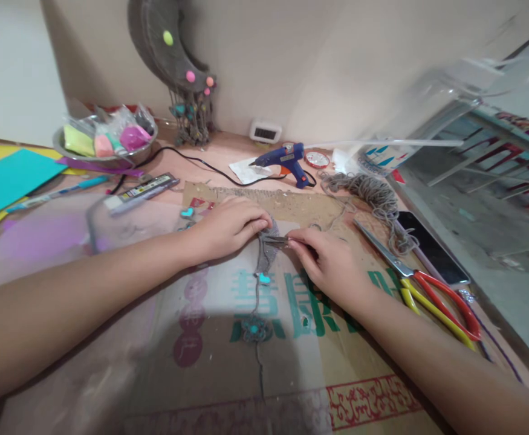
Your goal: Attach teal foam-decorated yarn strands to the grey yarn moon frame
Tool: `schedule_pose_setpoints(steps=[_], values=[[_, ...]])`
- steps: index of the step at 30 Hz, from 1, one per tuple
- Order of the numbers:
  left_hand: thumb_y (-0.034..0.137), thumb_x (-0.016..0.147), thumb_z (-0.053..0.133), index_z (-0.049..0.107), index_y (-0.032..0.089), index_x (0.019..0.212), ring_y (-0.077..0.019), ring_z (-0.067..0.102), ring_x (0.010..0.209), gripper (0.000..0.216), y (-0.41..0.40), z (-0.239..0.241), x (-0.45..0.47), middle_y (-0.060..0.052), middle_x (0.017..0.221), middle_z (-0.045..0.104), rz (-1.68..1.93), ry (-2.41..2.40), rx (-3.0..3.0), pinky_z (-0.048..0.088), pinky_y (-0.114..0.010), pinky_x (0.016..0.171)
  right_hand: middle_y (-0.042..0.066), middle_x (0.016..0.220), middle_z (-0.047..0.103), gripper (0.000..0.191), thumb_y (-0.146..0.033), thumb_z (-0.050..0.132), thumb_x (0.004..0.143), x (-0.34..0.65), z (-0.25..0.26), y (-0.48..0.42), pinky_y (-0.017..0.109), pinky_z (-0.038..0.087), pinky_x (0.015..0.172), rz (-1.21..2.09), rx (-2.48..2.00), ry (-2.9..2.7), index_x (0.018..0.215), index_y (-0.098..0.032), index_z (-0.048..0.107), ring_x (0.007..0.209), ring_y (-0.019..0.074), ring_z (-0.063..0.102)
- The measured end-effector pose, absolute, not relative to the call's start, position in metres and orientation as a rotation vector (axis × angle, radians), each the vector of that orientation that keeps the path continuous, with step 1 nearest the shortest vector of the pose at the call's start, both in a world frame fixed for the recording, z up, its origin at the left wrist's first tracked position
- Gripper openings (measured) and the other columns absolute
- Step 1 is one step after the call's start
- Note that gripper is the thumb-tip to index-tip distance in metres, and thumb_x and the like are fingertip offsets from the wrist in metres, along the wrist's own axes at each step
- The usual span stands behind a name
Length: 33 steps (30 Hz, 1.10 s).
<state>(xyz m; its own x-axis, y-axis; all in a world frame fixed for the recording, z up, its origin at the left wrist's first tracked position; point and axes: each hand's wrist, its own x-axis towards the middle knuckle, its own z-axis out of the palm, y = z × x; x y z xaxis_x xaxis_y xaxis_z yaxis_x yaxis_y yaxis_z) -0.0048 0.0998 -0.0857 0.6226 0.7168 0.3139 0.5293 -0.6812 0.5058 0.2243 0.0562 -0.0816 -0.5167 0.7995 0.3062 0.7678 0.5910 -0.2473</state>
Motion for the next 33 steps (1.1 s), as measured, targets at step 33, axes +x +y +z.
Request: schedule_pose_setpoints(steps=[33], values=[[0.023, 0.090, 0.054, 0.067, 0.018, 0.094, -0.0193, 0.062, 0.097, 0.014, 0.099, -0.084, -0.005, -0.002, 0.098, 0.071, 0.741, 0.942, 2.518, 0.042, -0.036, 0.090, 0.001, 0.080, 0.069, 0.010, -0.024, 0.054, 0.090, 0.227, -0.073, 0.049, 0.026, 0.048, 0.064, 0.189, -1.199, -2.136, 0.092, -0.021, 0.063, 0.070, 0.0138, 0.064]])
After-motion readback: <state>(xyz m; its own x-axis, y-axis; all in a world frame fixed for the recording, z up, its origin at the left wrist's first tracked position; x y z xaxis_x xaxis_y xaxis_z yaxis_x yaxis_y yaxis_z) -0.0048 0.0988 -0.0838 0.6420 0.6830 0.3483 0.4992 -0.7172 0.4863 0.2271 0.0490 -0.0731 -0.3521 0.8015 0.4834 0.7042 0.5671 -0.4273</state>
